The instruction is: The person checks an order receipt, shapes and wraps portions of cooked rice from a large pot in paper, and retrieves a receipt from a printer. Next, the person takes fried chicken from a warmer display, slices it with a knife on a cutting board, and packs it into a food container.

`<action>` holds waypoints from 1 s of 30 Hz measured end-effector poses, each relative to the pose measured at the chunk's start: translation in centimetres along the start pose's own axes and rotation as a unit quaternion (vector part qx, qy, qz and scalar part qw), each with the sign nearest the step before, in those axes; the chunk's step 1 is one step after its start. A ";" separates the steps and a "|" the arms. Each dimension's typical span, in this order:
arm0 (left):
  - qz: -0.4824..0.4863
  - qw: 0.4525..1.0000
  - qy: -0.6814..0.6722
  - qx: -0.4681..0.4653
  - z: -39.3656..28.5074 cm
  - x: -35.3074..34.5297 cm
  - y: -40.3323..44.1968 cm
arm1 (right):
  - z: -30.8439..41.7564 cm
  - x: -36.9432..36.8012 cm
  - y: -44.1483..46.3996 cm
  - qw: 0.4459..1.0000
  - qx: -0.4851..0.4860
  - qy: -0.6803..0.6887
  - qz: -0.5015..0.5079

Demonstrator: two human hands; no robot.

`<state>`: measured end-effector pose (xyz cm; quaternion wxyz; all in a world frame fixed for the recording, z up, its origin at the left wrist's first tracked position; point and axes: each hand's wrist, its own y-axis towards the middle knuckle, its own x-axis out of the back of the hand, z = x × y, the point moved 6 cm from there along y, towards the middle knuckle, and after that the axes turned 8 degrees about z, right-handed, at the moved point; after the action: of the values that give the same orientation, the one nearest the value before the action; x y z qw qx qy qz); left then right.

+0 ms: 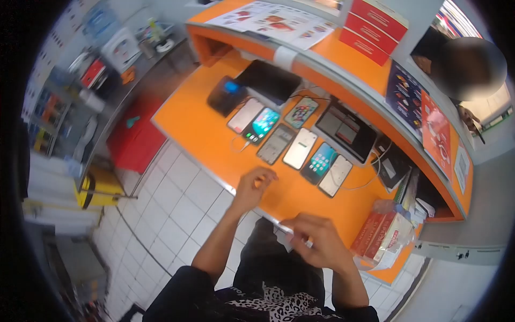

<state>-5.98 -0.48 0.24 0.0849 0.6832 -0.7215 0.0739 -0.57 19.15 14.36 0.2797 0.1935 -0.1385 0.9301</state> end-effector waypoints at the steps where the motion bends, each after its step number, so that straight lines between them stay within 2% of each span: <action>1: -0.050 0.998 0.005 0.026 -0.7 1.4 -0.2 | 1.1 -0.6 0.0 0.993 0.018 0.044 0.105; 2: -0.104 0.993 0.013 0.053 -0.9 2.7 -1.4 | 2.2 -1.2 -0.4 0.973 0.026 0.090 0.210; 3: -0.154 0.987 0.021 -0.040 -1.4 5.3 -4.7 | 3.3 -5.7 -2.5 0.950 0.145 0.076 0.266; 4: -0.181 0.983 0.000 -0.038 -1.2 4.9 -8.8 | 5.0 -7.6 -5.1 0.903 0.195 0.137 0.358; 5: -0.198 0.980 0.001 -0.028 -1.1 4.4 -13.6 | 6.5 -8.9 -7.4 0.861 0.270 0.273 0.335; 6: -0.214 0.977 0.002 -0.019 -1.0 3.9 -18.4 | 6.8 -10.6 -10.2 0.791 0.331 0.409 0.311; 8: -0.263 0.965 -0.011 -0.012 0.3 0.9 -28.5 | 5.1 -14.4 -13.2 0.692 0.369 0.541 0.305; 11: -0.318 0.936 -0.074 0.135 2.3 -8.0 -47.0 | 5.2 -22.5 -16.4 0.644 0.325 0.578 0.381; 12: -0.345 0.920 -0.129 0.136 5.0 -12.0 -52.5 | 6.2 -25.8 -17.4 0.627 0.296 0.589 0.415; 13: -0.352 0.916 -0.091 0.171 4.5 -15.1 -57.8 | 7.5 -29.3 -19.1 0.611 0.264 0.604 0.438; 14: -0.350 0.898 -0.164 0.209 5.2 -18.9 -62.6 | 9.2 -32.4 -20.8 0.600 0.242 0.599 0.471; 17: -0.418 0.865 -0.162 0.227 -1.4 -22.5 -74.6 | 14.5 -40.6 -27.3 0.631 0.207 0.541 0.516; 18: -0.432 0.862 -0.126 0.232 -2.0 -23.5 -78.1 | 16.0 -43.2 -29.9 0.618 0.207 0.524 0.549; 21: -0.564 0.796 -0.061 0.211 -4.5 -25.5 -90.0 | 17.6 -51.7 -36.2 0.620 0.171 0.431 0.633; 22: -0.594 0.778 -0.066 0.197 -5.0 -26.8 -93.9 | 19.4 -54.3 -39.5 0.651 0.201 0.397 0.615; 24: -0.590 0.784 -0.066 0.184 -6.3 -29.5 -102.0 | 21.6 -60.1 -45.6 0.659 0.228 0.349 0.626; 26: -0.569 0.793 -0.061 0.208 -6.3 -34.1 -111.2 | 21.9 -67.1 -52.6 0.656 0.218 0.334 0.641; 29: -0.657 0.724 -0.130 0.165 -6.9 -45.5 -127.3 | 18.7 -81.1 -65.0 0.671 0.155 0.322 0.650; 30: -0.695 0.678 -0.120 0.207 -7.3 -49.6 -132.1 | 18.7 -86.0 -69.5 0.675 0.119 0.303 0.662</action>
<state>128.66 42.05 -4.97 -0.1191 0.9911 -0.0092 0.0586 110.67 28.14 3.69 -0.4082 -0.2092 -0.0264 0.8882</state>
